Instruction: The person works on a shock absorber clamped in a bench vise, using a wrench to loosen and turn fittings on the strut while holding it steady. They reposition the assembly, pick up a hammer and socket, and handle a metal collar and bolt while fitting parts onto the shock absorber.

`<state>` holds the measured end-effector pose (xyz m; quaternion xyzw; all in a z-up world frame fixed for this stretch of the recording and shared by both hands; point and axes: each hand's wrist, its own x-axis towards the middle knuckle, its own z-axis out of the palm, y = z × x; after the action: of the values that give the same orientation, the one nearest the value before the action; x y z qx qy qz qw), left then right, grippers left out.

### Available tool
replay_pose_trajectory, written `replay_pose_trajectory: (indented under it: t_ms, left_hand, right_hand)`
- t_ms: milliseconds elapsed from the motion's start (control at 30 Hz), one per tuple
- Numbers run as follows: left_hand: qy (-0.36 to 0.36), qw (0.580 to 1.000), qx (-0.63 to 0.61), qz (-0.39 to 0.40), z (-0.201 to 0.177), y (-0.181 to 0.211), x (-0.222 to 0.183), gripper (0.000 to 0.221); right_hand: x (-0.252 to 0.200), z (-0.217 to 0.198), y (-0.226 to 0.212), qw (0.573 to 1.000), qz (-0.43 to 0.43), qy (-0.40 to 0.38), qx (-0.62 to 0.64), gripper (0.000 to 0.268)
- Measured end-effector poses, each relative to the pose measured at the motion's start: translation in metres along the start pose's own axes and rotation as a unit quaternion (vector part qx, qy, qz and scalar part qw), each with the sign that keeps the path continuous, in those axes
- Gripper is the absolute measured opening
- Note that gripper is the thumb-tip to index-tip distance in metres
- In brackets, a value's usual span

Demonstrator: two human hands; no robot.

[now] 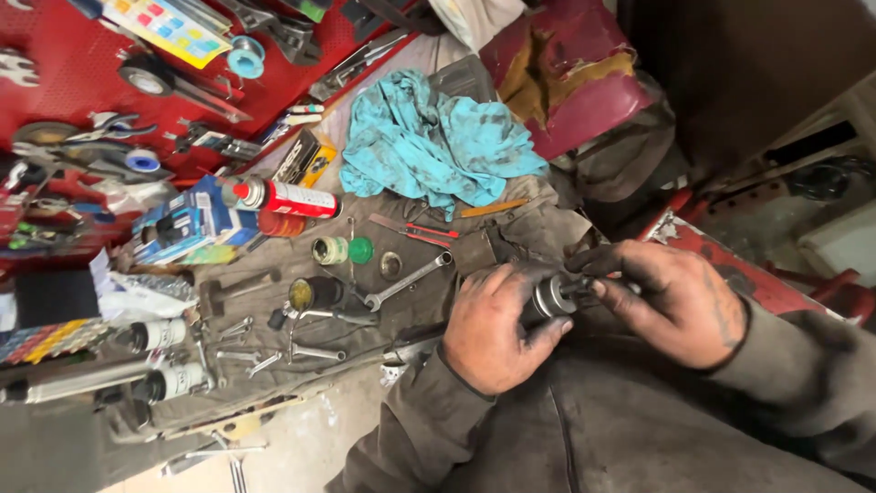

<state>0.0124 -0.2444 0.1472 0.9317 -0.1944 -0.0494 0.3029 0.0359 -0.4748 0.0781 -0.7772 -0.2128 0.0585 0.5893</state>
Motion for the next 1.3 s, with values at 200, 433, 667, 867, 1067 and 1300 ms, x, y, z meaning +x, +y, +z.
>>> replay_pose_trajectory:
  t_ms: [200, 433, 667, 867, 1067, 1300]
  left_hand:
    - [0.013, 1.0, 0.001, -0.028, 0.003, 0.008, -0.001, 0.044]
    - [0.055, 0.998, 0.0, -0.011, 0.011, 0.008, -0.006, 0.045]
    - [0.077, 0.995, -0.066, -0.002, 0.014, 0.004, -0.015, 0.05]
    - [0.089, 0.995, -0.04, 0.024, 0.015, 0.017, -0.011, 0.052]
    - [0.08, 0.996, -0.022, 0.029, 0.017, 0.042, -0.01, 0.049]
    - [0.098, 0.995, 0.014, 0.026, 0.013, 0.055, -0.037, 0.05]
  right_hand:
    - [-0.012, -0.026, 0.029, 0.998, 0.041, -0.029, 0.039, 0.019]
    - [-0.018, -0.053, 0.051, 0.926, 0.119, 0.135, 0.332, 0.011]
    - [-0.026, -0.049, 0.076, 0.939, 0.145, 0.062, 0.305, 0.014]
    - [0.001, -0.027, 0.019, 0.98, 0.079, -0.097, 0.154, 0.028]
    - [0.017, -0.019, -0.009, 0.981, 0.082, -0.151, 0.094, 0.043]
    - [-0.002, -0.034, 0.043, 0.973, 0.029, -0.178, 0.144, 0.024]
